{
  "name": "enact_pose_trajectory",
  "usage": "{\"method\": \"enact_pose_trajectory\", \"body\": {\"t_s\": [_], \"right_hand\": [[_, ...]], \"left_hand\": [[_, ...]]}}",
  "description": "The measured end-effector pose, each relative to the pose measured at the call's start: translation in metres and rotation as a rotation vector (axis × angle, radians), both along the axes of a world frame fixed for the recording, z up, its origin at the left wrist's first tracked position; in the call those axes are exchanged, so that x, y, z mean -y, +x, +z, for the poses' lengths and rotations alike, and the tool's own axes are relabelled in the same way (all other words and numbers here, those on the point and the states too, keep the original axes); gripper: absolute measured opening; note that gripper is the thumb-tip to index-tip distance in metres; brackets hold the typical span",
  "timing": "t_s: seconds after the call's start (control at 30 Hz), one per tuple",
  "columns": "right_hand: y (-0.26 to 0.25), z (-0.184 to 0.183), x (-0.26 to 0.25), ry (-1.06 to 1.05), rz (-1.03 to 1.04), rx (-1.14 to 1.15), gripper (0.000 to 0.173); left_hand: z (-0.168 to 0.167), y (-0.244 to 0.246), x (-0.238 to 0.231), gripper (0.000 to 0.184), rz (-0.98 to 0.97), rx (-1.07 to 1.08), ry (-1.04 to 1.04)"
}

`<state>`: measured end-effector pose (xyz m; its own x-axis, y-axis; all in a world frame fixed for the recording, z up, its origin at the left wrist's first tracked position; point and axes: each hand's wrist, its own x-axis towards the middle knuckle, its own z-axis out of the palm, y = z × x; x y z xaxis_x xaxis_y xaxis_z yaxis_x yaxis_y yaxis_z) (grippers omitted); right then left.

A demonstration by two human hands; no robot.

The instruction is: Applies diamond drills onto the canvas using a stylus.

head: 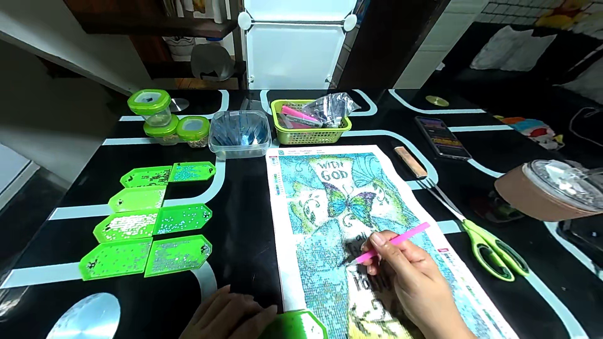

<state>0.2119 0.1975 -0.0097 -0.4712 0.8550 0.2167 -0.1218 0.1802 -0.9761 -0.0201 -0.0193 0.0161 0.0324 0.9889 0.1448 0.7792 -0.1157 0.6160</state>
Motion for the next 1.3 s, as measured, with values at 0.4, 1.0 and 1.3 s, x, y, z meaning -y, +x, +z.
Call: {"method": "enact_pose_trajectory", "body": {"t_s": [0.4,1.0,1.3], "right_hand": [[0.015,0.027,-0.009,-0.17,0.004,-0.013,0.053],[0.039,0.007,0.019,-0.138,0.049,-0.037,0.04],[0.037,0.015,0.009,-0.298,0.011,-0.148,0.055]], "left_hand": [[0.005,-0.011,0.002,0.054,0.033,-0.147,-0.028],[-0.009,0.0,-0.107,0.068,-0.075,-0.446,0.222],[0.001,0.0,-0.106,0.061,-0.039,-0.231,0.13]]}}
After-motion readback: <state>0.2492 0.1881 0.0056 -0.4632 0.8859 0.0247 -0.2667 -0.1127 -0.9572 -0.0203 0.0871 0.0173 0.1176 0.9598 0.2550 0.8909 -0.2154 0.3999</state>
